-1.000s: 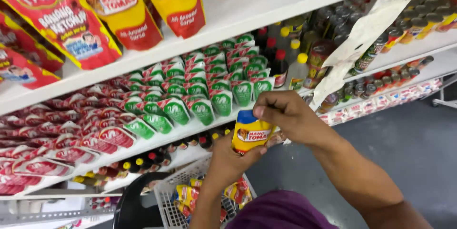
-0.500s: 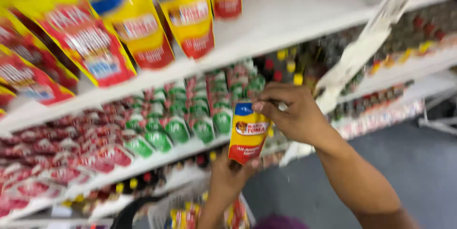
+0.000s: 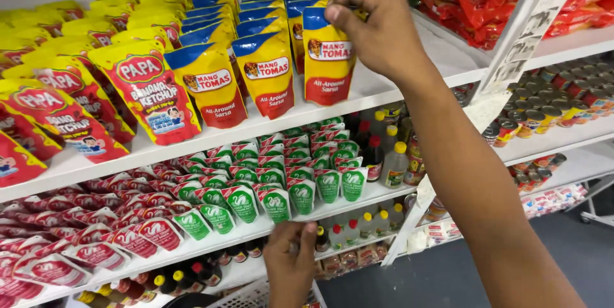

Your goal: Picking sauce packets from a grocery store shelf and placing them into a shopping basket.

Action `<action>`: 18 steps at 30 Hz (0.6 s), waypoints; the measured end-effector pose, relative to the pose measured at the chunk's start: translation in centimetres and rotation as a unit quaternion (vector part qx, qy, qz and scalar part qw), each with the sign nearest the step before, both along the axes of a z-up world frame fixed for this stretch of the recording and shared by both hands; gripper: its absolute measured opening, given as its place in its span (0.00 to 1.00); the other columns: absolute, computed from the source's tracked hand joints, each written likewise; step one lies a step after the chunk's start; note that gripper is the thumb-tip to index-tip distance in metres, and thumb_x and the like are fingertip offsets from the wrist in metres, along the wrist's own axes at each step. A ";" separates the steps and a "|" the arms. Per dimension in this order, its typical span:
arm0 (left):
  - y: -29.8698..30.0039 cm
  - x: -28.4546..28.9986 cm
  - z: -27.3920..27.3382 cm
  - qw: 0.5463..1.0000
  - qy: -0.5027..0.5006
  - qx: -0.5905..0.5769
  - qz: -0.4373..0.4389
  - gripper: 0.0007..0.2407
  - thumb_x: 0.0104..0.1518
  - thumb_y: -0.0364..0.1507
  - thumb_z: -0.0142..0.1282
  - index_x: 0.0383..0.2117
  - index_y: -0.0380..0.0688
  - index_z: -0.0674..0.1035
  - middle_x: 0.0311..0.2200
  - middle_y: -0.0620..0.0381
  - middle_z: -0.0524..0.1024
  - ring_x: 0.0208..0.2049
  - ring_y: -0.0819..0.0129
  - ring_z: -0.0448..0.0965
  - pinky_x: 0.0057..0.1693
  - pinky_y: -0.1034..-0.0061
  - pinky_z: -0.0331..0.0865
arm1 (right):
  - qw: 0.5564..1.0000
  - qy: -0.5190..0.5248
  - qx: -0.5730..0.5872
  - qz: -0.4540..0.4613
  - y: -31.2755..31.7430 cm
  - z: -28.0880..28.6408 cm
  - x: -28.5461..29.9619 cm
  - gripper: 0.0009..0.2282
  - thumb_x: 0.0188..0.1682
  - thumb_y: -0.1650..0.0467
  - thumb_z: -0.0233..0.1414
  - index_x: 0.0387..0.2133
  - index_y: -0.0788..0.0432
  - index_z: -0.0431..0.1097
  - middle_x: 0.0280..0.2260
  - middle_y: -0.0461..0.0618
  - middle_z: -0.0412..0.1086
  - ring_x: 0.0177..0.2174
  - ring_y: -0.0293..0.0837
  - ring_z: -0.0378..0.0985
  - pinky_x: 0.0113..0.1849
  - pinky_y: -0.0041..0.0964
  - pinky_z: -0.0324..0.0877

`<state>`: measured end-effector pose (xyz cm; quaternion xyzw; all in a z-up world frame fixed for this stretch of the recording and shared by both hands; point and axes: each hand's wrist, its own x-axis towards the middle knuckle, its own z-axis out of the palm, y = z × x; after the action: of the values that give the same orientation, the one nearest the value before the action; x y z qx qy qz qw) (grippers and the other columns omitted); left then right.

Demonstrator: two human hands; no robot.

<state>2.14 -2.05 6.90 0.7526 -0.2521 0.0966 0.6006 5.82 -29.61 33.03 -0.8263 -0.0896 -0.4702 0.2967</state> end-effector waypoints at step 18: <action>0.4 8.9 10.5 0.870 -0.355 0.270 0.209 0.32 0.51 0.38 0.66 0.65 0.53 0.68 0.66 0.48 0.61 0.70 0.45 0.54 0.64 0.41 0.51 | 0.992 0.045 -0.099 -0.057 -3.1 -0.1 6.9 0.08 0.51 0.68 0.61 0.38 0.60 0.80 0.36 0.57 0.76 0.37 0.54 0.80 0.41 0.46 0.72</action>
<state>11.07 -1.62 17.42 0.8356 -0.3012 0.4086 0.2101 12.76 -32.72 32.93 -0.8758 -0.0746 -0.4375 0.1900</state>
